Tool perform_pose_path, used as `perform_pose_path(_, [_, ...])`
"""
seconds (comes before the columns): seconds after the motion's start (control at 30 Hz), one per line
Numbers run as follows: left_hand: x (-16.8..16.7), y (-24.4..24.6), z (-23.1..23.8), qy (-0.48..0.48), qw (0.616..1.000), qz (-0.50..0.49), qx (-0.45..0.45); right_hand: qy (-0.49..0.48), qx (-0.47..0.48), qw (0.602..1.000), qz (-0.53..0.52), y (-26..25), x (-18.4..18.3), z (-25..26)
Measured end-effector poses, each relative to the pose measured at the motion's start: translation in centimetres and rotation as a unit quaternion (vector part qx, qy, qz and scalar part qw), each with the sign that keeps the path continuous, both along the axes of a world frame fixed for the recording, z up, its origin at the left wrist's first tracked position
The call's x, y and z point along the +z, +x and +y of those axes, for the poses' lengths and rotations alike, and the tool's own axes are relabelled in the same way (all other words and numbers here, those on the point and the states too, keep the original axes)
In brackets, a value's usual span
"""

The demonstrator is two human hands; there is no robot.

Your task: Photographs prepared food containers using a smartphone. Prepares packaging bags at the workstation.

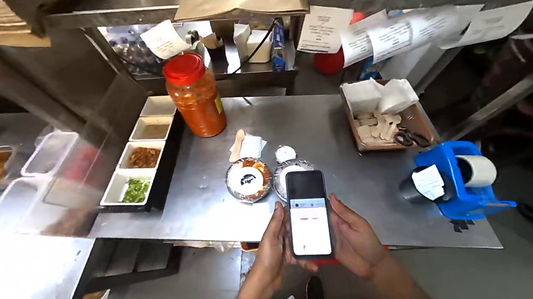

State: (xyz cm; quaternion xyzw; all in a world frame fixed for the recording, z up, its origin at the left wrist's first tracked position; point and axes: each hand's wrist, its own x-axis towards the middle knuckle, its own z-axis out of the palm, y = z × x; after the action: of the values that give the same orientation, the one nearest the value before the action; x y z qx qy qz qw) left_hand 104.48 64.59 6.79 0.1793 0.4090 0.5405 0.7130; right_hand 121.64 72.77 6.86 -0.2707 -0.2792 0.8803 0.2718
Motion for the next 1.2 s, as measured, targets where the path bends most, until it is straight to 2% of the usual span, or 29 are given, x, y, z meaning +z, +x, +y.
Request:
perform_pose_path(0.13, [0.1, -1.2, 0.0, 0.004, 1.000, -0.015, -0.003, -0.001, -0.015, 1.000, -0.027, -0.9, 0.5, -0.6])
perform_pose_path(0.37, [-0.1, -2.3, 0.1, 0.012, 0.998, -0.058, -0.016, 0.088, 0.036, 0.991, -0.099, -0.2, 0.5, -0.9])
perform_pose_path(0.77, [0.2, -2.6, -0.2, 0.017, 0.997, -0.056, -0.040, 0.127, 0.027, 0.987, -0.094, -0.4, 0.4, -1.6])
perform_pose_path(0.83, [0.2, -3.8, -0.4, 0.020, 0.996, -0.019, -0.081, 0.119, 0.013, 0.990, -0.077, -0.2, 0.4, -1.7])
perform_pose_path(0.9, [0.2, -5.7, -0.6, 0.021, 0.989, 0.117, -0.087, 0.124, -0.010, 0.986, -0.115, -0.1, 0.6, -1.8])
perform_pose_path(0.97, [0.1, -8.0, -0.7, 0.065, 0.947, 0.297, -0.107, 0.116, -0.021, 0.971, -0.207, 0.3, 0.9, -1.9])
perform_pose_path(1.03, [0.9, -9.6, -0.8, 0.132, 0.853, 0.476, -0.170, 0.104, -0.002, 0.954, -0.280, 0.4, 2.1, -1.9])
perform_pose_path(1.07, [1.7, -9.9, -0.9, 0.164, 0.805, 0.532, -0.206, 0.108, 0.024, 0.947, -0.301, 0.4, 2.7, -1.8])
perform_pose_path(1.13, [3.5, -9.8, -1.4, 0.191, 0.736, 0.587, -0.277, 0.127, 0.094, 0.936, -0.316, 0.1, 3.8, -1.7])
perform_pose_path(1.2, [4.5, -9.5, -2.2, 0.203, 0.715, 0.590, -0.314, 0.147, 0.146, 0.926, -0.316, -0.3, 4.6, -1.9])
